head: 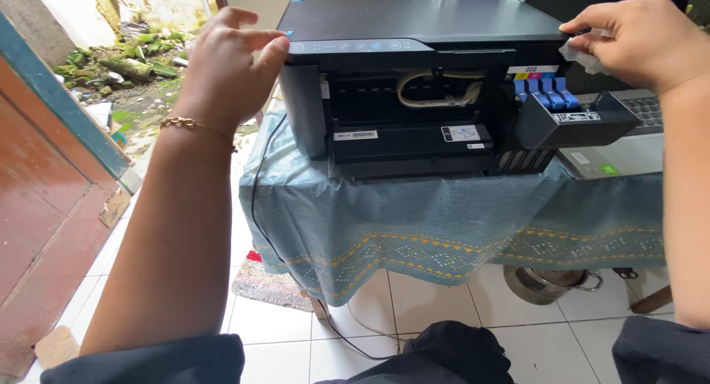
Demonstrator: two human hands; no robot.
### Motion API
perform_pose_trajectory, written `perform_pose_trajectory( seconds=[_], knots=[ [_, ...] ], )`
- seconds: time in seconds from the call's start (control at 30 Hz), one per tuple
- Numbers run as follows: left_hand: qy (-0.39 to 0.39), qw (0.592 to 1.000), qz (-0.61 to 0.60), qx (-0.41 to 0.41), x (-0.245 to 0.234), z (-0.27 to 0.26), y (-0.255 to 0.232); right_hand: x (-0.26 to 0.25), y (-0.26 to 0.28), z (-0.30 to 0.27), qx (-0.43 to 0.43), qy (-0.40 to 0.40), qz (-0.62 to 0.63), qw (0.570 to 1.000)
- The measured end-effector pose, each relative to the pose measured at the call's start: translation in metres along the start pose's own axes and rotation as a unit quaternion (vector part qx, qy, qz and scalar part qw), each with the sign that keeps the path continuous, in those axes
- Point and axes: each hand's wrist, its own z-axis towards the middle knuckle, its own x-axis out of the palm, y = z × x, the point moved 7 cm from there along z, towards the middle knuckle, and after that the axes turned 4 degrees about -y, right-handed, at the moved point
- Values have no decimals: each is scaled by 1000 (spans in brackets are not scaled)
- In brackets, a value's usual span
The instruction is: The person wipes the exterior and interior surfaces of an Epson printer with a white tissue, including the control panel, paper tray, and ink cartridge area. They then plug the printer's power cord into a wall outlet.
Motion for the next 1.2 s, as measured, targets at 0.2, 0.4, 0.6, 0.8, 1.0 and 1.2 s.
perform_pose_trajectory(
  seconds=[0.2, 0.4, 0.6, 0.8, 1.0, 1.2],
  knots=[
    [26, 1000, -13, -9, 9, -1, -4, 4, 10, 5, -21, -12, -41, 999],
    [-18, 995, -75, 56, -2, -14, -20, 9, 16, 2, 12, -34, -11, 999],
    [-4, 998, -37, 53, 0, -10, -16, 4, 26, -4, 66, -42, 34, 996],
    [1, 996, -13, 89, -2, -7, -19, -6, 36, -7, 28, -78, 96, 992],
    [30, 995, 33, 89, -5, -8, -26, -15, 24, -5, -49, -87, 64, 993],
    [-71, 994, -64, 61, -20, -60, -30, -44, -22, -69, 83, -184, 156, 967]
  ],
)
